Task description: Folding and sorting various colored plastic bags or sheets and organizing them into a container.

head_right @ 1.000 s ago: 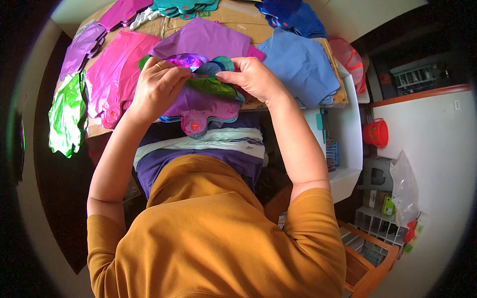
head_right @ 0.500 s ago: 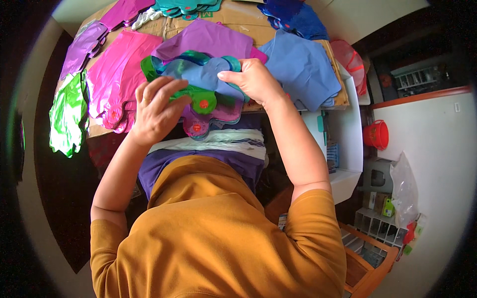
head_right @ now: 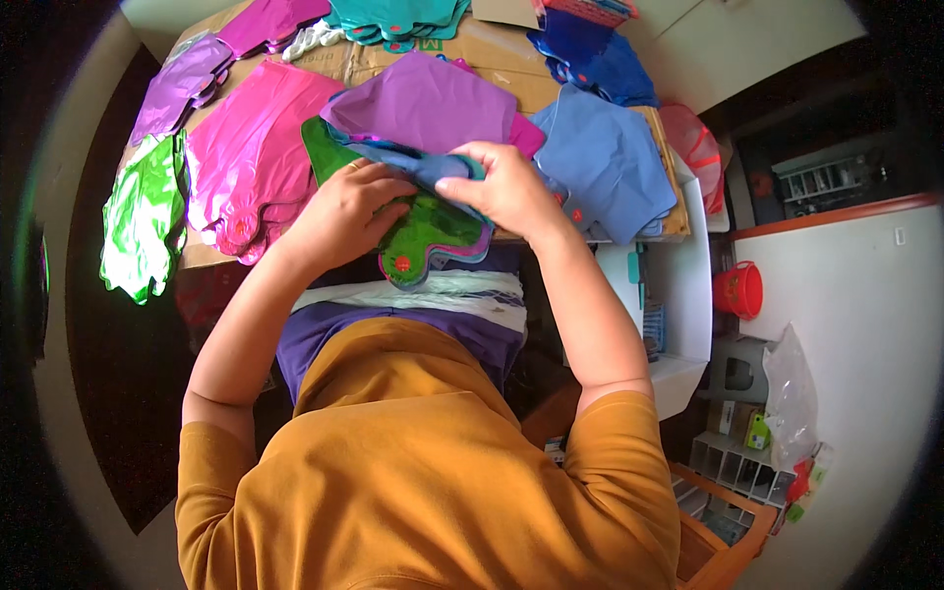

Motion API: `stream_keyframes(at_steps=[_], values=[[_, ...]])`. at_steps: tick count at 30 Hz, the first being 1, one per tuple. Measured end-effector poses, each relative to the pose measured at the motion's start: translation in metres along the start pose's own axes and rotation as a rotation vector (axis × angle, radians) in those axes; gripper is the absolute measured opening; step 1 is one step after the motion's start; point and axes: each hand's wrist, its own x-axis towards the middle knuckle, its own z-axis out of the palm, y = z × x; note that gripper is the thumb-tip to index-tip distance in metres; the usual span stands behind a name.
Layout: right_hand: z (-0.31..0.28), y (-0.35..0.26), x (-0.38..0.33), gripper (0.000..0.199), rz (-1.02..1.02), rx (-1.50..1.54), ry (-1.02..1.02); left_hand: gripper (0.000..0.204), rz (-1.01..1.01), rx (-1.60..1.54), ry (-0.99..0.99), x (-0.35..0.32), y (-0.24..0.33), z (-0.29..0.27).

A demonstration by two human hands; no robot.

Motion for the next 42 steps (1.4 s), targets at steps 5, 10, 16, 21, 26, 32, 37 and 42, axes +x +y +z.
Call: stream_keyframes(at_steps=[5,10,16,21,26,32,37,42], values=[[0.023,-0.013,-0.013,0.026,-0.473,-0.776,0.215,0.026,-0.066,0.039,-0.059,-0.011,0.002,0.002],[0.026,-0.003,-0.01,0.016,-0.401,-0.618,0.36,0.024,-0.04,0.027,0.016,-0.013,-0.002,0.006],[-0.079,-0.043,0.024,0.022,-0.129,0.111,0.583,0.027,-0.042,0.001,0.013,-0.009,-0.002,0.005],[-0.202,-0.068,0.02,0.036,0.112,0.386,0.53,0.028,-0.052,-0.009,0.007,-0.003,0.002,0.001],[-0.286,-0.107,-0.035,0.039,0.08,0.046,0.753,0.028,-0.054,-0.017,0.008,0.002,0.003,0.004],[-0.286,-0.147,-0.085,0.032,-0.081,-0.866,0.989,0.029,-0.054,-0.013,-0.004,0.003,0.005,0.004],[-0.224,-0.106,-0.087,0.025,-0.131,-1.129,0.862,0.03,-0.077,0.013,-0.013,-0.001,0.005,0.001],[-0.218,-0.049,-0.11,0.028,0.054,-0.921,0.782,0.031,-0.072,-0.008,-0.023,0.005,0.008,0.005]])
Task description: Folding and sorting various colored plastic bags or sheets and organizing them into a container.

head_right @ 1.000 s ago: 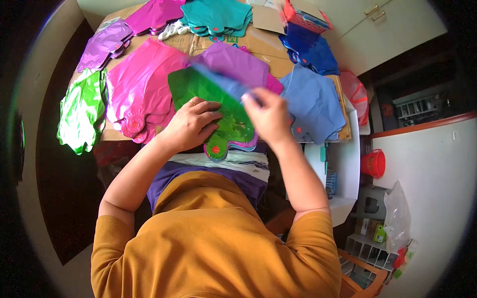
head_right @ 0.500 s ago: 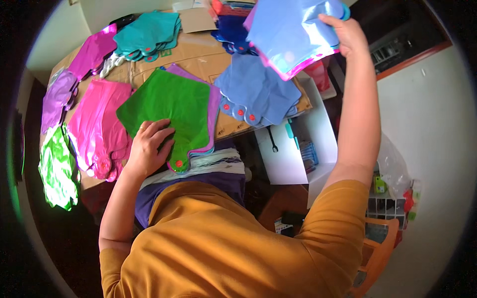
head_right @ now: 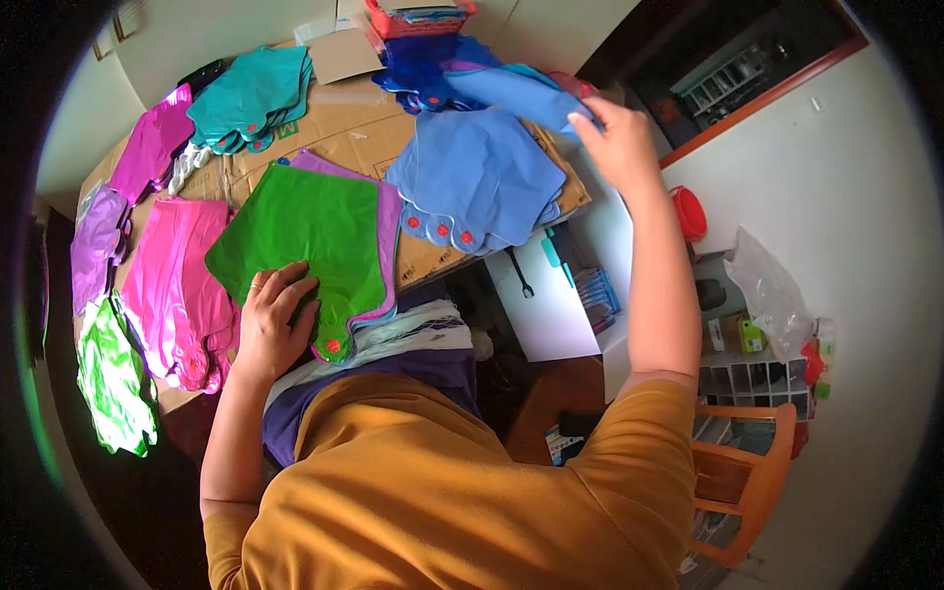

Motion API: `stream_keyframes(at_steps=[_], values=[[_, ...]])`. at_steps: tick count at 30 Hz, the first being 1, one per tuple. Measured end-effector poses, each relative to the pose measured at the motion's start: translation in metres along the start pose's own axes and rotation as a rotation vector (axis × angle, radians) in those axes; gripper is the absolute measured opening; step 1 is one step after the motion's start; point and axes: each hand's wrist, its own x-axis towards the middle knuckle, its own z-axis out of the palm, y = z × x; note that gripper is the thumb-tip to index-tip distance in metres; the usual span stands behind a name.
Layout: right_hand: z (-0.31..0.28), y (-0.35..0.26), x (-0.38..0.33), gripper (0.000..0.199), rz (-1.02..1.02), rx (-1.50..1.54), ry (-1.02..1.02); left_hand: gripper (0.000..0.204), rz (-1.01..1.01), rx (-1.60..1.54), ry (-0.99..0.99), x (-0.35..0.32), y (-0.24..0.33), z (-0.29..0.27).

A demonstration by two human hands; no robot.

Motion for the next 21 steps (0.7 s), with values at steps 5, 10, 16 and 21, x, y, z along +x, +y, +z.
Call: stream_keyframes(at_steps=[5,10,16,21], values=[[0.01,0.032,0.005,0.031,0.025,0.109,0.08,0.031,-0.011,0.005,-0.006,0.001,0.003,-0.002],[-0.004,0.016,0.034,0.026,-0.084,0.075,0.382,0.031,-0.02,0.025,-0.013,-0.001,0.002,-0.004],[0.046,0.044,0.025,0.04,-0.576,-0.069,0.305,0.032,-0.025,0.027,-0.019,0.0,0.003,-0.004],[0.101,0.104,-0.03,0.049,-0.512,-0.129,0.089,0.033,0.005,0.034,-0.012,0.003,0.004,-0.003]])
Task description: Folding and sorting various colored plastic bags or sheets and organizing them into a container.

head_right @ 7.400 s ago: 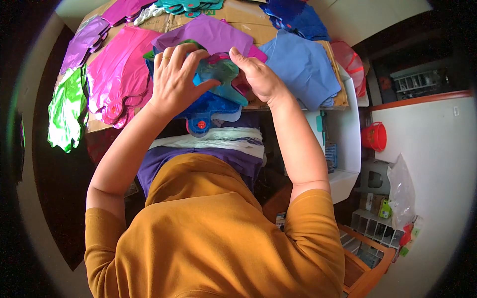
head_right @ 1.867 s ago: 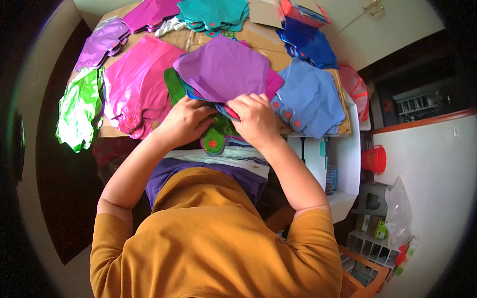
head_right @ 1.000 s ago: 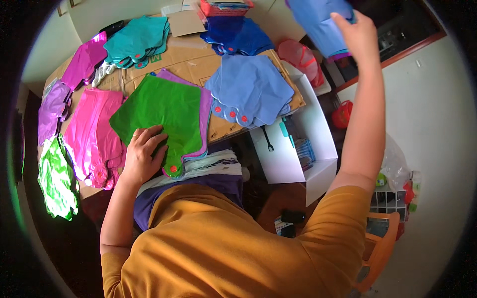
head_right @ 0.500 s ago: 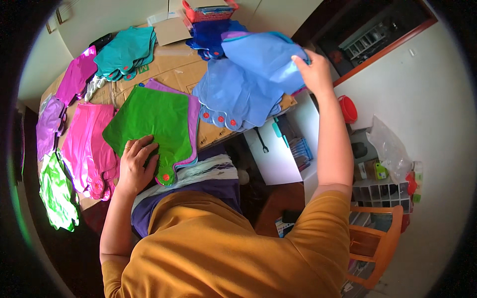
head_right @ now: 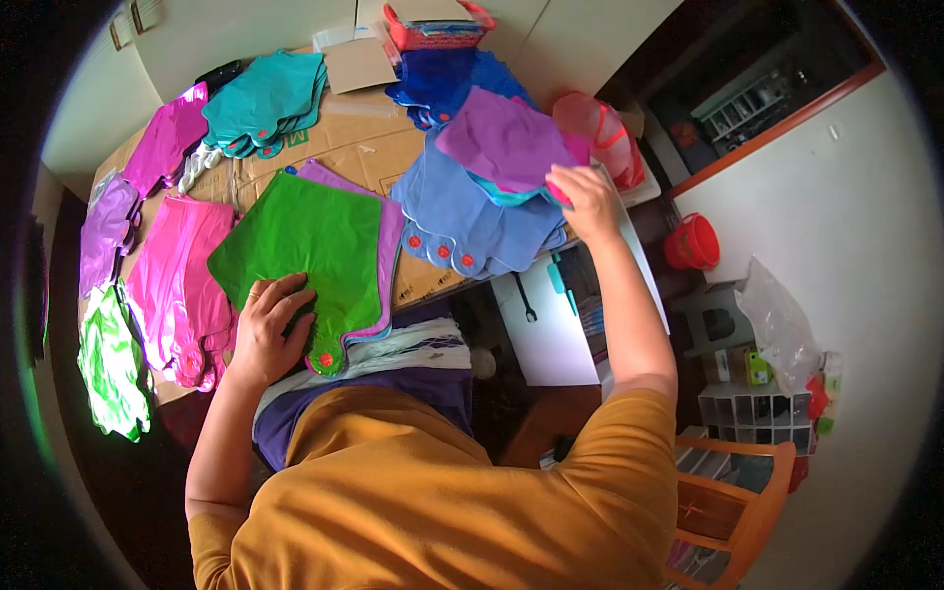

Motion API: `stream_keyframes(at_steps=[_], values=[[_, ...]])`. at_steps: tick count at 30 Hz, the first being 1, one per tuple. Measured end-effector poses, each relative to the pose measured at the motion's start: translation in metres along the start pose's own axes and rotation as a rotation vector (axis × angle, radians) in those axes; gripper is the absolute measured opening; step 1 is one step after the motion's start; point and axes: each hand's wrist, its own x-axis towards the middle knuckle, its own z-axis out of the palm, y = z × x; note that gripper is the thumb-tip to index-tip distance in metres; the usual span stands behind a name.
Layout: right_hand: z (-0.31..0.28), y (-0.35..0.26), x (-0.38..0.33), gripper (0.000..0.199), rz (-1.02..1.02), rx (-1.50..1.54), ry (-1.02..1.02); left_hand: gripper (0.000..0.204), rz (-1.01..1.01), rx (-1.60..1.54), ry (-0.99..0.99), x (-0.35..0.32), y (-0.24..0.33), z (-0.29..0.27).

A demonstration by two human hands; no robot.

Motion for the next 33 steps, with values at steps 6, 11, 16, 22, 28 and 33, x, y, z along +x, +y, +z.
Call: stream_keyframes(at_steps=[6,11,16,22,28,33], values=[[0.002,-0.001,-0.02,0.049,-0.059,0.05,-0.118,0.032,-0.009,0.008,-0.005,0.0,0.001,-0.001],[-0.013,-0.013,-0.008,0.046,-0.036,0.094,-0.296,0.032,-0.032,0.013,-0.033,0.001,0.003,-0.002],[-0.033,-0.021,0.008,0.067,0.044,0.051,-0.536,0.031,-0.027,0.0,-0.021,0.004,0.002,-0.001],[-0.05,-0.038,0.023,0.072,0.042,-0.026,-0.698,0.03,-0.028,-0.006,-0.042,0.006,0.001,-0.003],[-0.08,-0.124,0.041,0.079,-0.066,-0.011,-0.597,0.027,-0.073,-0.043,-0.078,-0.002,-0.006,-0.005],[-0.043,-0.24,0.038,0.072,-0.29,0.455,-0.397,0.023,-0.045,-0.093,-0.075,-0.004,-0.017,-0.007]])
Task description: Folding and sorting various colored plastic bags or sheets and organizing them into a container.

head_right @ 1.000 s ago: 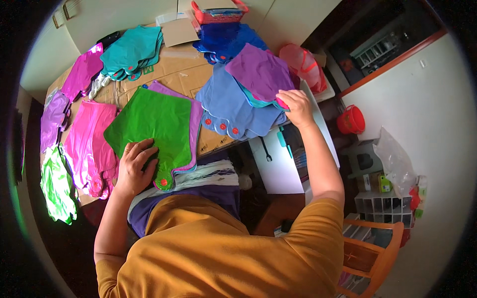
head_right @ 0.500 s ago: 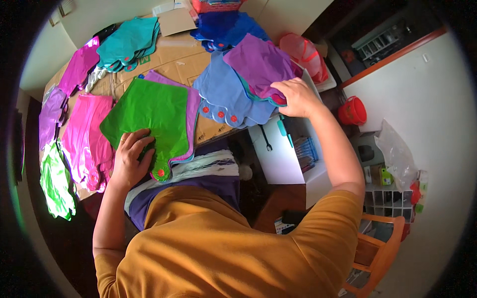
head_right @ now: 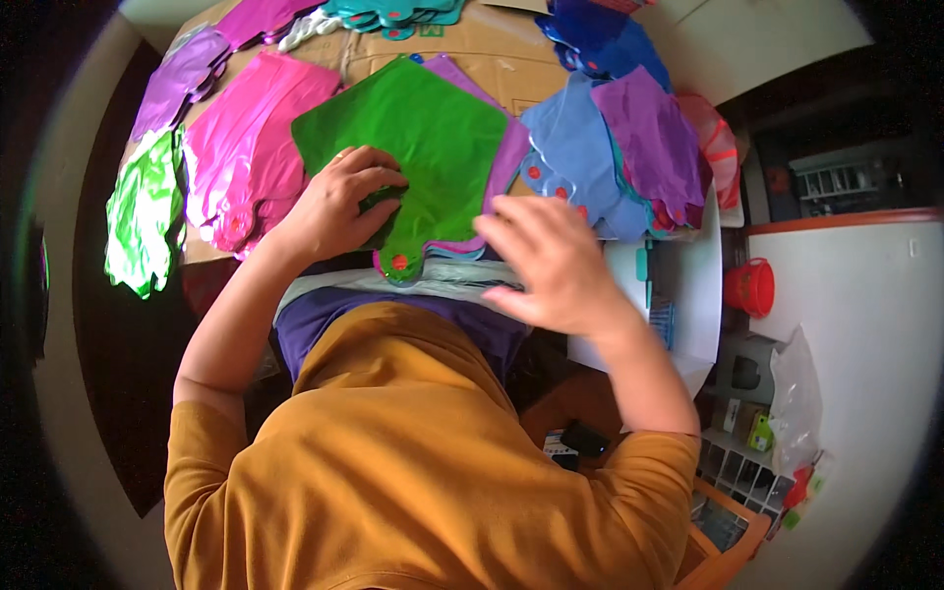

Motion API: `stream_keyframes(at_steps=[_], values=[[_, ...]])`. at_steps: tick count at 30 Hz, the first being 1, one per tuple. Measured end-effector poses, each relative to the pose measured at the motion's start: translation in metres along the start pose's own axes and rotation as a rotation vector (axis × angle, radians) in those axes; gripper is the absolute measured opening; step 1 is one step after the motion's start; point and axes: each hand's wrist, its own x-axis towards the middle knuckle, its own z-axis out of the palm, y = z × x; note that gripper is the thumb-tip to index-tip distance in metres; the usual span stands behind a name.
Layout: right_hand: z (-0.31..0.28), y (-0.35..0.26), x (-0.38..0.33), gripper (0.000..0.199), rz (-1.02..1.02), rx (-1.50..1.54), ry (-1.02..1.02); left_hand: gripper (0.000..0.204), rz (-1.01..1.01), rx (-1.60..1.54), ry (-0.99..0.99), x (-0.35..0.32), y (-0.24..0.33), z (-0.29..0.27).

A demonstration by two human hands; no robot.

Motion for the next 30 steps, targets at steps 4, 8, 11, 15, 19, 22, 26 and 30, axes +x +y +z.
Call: stream_keyframes(at_steps=[4,8,11,15,19,22,26,30], values=[[0.067,-0.014,0.022,0.059,-0.16,-0.088,0.126,0.019,0.001,-0.098,0.128,-0.004,0.002,-0.004],[0.089,-0.003,0.036,0.037,-0.239,-0.216,0.2,0.018,0.006,-0.219,0.502,-0.026,0.025,-0.019],[0.09,0.0,0.042,0.029,-0.262,-0.171,0.274,0.012,-0.181,-0.591,0.418,-0.08,0.043,-0.013],[0.081,-0.007,0.044,0.031,-0.211,0.023,0.264,0.025,-0.9,-1.534,0.101,-0.112,0.054,0.025],[0.078,-0.022,0.038,0.025,-0.23,-0.005,0.267,0.034,-0.889,-2.141,-0.014,-0.081,0.058,0.043],[0.073,-0.039,0.03,0.014,-0.291,-0.11,0.267,0.028,-1.037,-2.063,0.092,-0.063,0.066,0.044],[0.066,-0.038,0.026,0.031,-0.28,0.136,0.135,0.024,-1.052,-2.025,-0.005,-0.071,0.065,0.05],[0.045,-0.008,0.011,0.031,0.024,0.247,0.44,0.029,-1.094,-1.967,0.085,-0.07,0.069,0.037]])
